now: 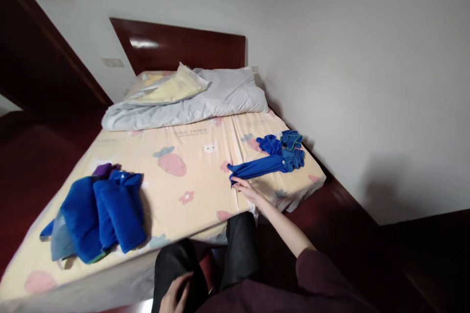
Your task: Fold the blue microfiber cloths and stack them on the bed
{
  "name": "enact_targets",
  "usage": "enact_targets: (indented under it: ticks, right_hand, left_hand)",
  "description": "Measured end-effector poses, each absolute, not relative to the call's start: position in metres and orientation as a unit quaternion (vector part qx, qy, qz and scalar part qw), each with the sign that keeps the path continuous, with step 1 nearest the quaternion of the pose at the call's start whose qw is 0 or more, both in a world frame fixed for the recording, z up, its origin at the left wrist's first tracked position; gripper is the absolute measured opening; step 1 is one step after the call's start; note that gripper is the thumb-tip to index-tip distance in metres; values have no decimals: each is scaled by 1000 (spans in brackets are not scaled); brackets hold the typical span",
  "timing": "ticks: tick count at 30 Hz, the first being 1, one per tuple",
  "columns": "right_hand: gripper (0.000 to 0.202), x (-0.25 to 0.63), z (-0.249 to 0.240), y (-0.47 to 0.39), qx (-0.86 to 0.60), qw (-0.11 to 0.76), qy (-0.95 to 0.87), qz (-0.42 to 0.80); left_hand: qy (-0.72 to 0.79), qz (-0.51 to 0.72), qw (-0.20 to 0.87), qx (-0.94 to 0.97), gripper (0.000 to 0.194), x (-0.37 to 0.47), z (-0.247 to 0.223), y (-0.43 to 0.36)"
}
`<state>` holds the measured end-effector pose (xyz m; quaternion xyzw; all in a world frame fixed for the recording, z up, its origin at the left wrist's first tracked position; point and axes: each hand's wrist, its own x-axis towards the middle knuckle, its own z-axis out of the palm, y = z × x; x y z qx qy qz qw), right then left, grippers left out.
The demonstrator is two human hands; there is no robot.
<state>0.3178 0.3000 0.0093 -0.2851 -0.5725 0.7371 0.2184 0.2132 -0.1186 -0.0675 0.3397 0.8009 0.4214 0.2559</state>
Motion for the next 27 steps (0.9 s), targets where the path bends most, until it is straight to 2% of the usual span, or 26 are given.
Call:
enact_targets:
  ticks: [4,7,9,12,15,17,23,27]
  right_hand:
    - [54,320,-17,197,-247,143,-531,798]
    - [50,333,-26,126,-212,115,-515,822]
    - [45,346,-29,89,-196,94,-509,833]
    - [44,364,-30,54,-201,63,-493,844]
    - [37,376,-31,45,-242,76,-474,843]
    - [34,381,-32,49,-278,108,-462,835]
    - [36,396,-45,75,-448,203,-380,783]
    - [36,398,-49,82,-454,193,-266,828]
  left_hand:
    - [807,444,211,327,60,211,-50,-98]
    - [790,480,201,324,69,211,-37,-75]
    - [770,491,223,343,67,214,-33,-63]
    - [731,484,272,396,52,223,-31,-55]
    - [732,467,303,393,36,234,-30,-59]
    - [745,467,308,363,33,238,-27,-63]
    - [738,598,277,146,47,235,-3,-67]
    - [658,669,345,12,59,235,17,-72]
